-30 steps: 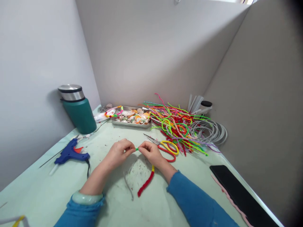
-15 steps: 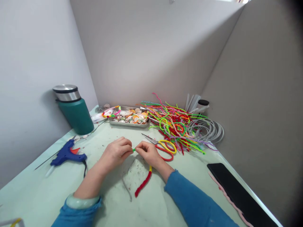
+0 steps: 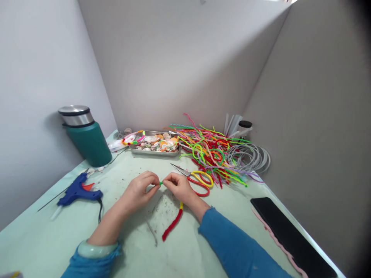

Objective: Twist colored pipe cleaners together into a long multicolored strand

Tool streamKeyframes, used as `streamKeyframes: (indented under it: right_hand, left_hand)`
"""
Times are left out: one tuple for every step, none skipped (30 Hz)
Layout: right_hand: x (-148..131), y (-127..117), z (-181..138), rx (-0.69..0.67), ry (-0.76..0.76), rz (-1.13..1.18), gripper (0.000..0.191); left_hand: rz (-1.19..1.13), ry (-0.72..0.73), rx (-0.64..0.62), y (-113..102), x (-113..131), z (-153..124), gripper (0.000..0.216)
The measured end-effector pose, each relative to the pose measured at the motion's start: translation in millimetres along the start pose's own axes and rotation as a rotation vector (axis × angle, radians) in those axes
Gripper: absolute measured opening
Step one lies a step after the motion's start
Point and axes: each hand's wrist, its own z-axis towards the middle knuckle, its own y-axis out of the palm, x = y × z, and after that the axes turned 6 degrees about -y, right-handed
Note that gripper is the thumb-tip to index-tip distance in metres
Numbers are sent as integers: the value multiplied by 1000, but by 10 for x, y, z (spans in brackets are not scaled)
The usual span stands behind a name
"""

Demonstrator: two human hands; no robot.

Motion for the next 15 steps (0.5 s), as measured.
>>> streamKeyframes:
  right_hand:
    - [-2,1,0,2,-2,-5,13]
    - [-4,1,-1,4,-5,-9,13]
    - [-7,2,-2,10,-10,-13,13]
    - [-10,3,-3,14,-15,-17,13]
    - [-13,3,-4,17,-20,-20,13]
    - [-15,2,-5,18,-23,-23,13]
    - [-15,2,-7,16,-25,-27,13]
    - [-14,2,-8,12,-26,-31,13]
    - [-12,1,-8,4,-27,-36,13]
    - [-9,2,-9,-4,-26,-40,13]
    - [-5,2,-9,-11,-25,-44,13]
    - [-3,3,-9,-18,-23,-46,13]
    - [-1,3,-9,-25,-21,-47,13]
    - [-2,3,-9,-32,-20,-46,13]
    - [-5,1,-8,-39,-20,-41,13]
  left_hand:
    - [-19,-18,-8,-1,2,-2,12]
    - [-34,-34,-13,-1,4,-2,12]
    - [-48,-48,-15,-1,6,-1,12]
    - [-62,-59,-15,-1,7,1,11]
    - [-77,-70,-15,-2,7,3,11]
    - [-92,-80,-15,-2,7,5,11]
    - [-106,-95,-17,-2,6,7,10]
    - [-119,-114,-21,-3,4,8,10]
    - [-129,-141,-28,-3,2,10,10]
    - [-140,-175,-34,-5,-1,11,10]
    - [-154,-215,-41,-6,-5,13,11]
    - [-174,-260,-50,-8,-9,14,12]
    - [-202,-306,-61,-10,-14,17,13]
    - [-238,-356,-76,-13,-17,20,14]
    - [-285,-409,-92,-16,-20,23,15]
